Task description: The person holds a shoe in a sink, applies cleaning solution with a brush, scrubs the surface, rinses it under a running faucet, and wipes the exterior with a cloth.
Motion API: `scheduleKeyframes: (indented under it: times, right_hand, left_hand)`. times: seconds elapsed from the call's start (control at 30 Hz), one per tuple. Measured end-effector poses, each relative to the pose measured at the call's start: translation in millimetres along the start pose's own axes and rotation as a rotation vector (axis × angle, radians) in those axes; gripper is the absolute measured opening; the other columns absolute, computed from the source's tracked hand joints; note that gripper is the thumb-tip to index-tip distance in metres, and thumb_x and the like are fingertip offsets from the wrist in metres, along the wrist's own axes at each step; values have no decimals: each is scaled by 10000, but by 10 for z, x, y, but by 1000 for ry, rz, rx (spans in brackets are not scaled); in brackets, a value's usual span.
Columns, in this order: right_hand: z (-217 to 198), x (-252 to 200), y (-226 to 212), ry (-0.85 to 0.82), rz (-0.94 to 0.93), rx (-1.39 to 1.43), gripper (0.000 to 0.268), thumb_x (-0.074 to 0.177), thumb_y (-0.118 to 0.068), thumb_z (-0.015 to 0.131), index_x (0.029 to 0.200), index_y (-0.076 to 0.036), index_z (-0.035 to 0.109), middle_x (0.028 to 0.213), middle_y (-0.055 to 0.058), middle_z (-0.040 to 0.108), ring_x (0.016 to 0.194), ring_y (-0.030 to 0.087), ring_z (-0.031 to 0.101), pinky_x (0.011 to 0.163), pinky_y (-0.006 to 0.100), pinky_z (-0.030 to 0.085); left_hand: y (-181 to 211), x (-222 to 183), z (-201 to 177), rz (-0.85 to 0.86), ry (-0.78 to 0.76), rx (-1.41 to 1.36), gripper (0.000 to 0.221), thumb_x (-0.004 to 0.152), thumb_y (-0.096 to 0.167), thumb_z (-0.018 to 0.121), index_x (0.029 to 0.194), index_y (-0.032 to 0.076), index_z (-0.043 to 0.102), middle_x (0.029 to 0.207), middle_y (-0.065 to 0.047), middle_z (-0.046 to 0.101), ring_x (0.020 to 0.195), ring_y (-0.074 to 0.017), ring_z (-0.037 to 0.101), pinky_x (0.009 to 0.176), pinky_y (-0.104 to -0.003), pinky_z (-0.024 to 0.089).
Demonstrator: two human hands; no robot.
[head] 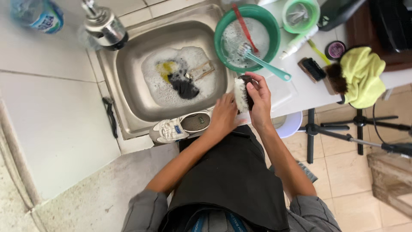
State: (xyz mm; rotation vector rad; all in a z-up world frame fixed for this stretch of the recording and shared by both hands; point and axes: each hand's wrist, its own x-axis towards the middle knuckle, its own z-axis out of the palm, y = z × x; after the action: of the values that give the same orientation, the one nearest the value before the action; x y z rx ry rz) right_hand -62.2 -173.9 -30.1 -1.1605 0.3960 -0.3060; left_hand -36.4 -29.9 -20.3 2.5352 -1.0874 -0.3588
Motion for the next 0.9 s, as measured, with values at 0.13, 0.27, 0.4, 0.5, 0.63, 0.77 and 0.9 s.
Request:
scheduleKeyframes:
  times: [0.13,0.27,0.4,0.5,0.63,0.77,0.9]
  right_hand:
    - [9,151,125,-78,25,-56,416,1174,-286,561,1500,-39,639,1296,103,716,1185,164,678,1071,425,615]
    - [131,230,266,-112,116,52,445,1168,-345,544,1477,-55,680,1238,149,767,1095,214,751,1012,432,651]
    - [438,161,160,-138,138,25,444,1152,-357,578,1465,-57,676,1226,66,755,1076,99,711,1009,329,642]
    - [462,195,160,-278,19,-49,520,1072,-335,764,1483,-28,679,1265,71,762,1132,100,704,1054,318,604]
    - [427,224,279,-412,-23,-33,577,966,-323,884,1407,11,719,1277,128,776,1161,162,727,1095,364,594]
    - [652,-133,337,-530,132,132,565,1068,-424,713,1471,-38,624,1392,119,696,1269,162,667,1143,365,532]
    - [836,-660,1058,-594,403,182,576,1139,-470,569,1551,-69,546,1341,86,669,1229,142,658,1113,373,531]
  left_hand:
    - [-260,-568,-12,-302,62,55,623,893,466,925,1264,1,739,1207,-178,679,1196,-342,675,960,-430,559]
    - [-580,-916,488,-479,-106,43,566,859,486,915,1053,-3,707,895,-167,735,907,-418,794,767,-514,639]
    - [-642,-947,301,-530,125,-491,324,1006,369,775,1042,69,659,853,-245,735,908,-572,741,751,-635,523]
    - [-549,-1136,-832,-372,291,-793,351,965,351,882,940,62,685,832,-236,750,888,-490,788,747,-496,573]
    - [-971,-1603,-975,-271,268,-1049,277,912,253,932,997,59,754,918,-90,824,933,-192,726,850,-401,582]
    - [-1484,-1978,-375,-313,131,-1760,475,947,227,609,1283,-90,719,1064,-153,819,926,-187,786,823,-370,660]
    - [-1286,-1983,-56,-275,-26,-1733,407,1055,55,712,1420,2,540,1330,-148,708,1118,-278,778,859,-472,713]
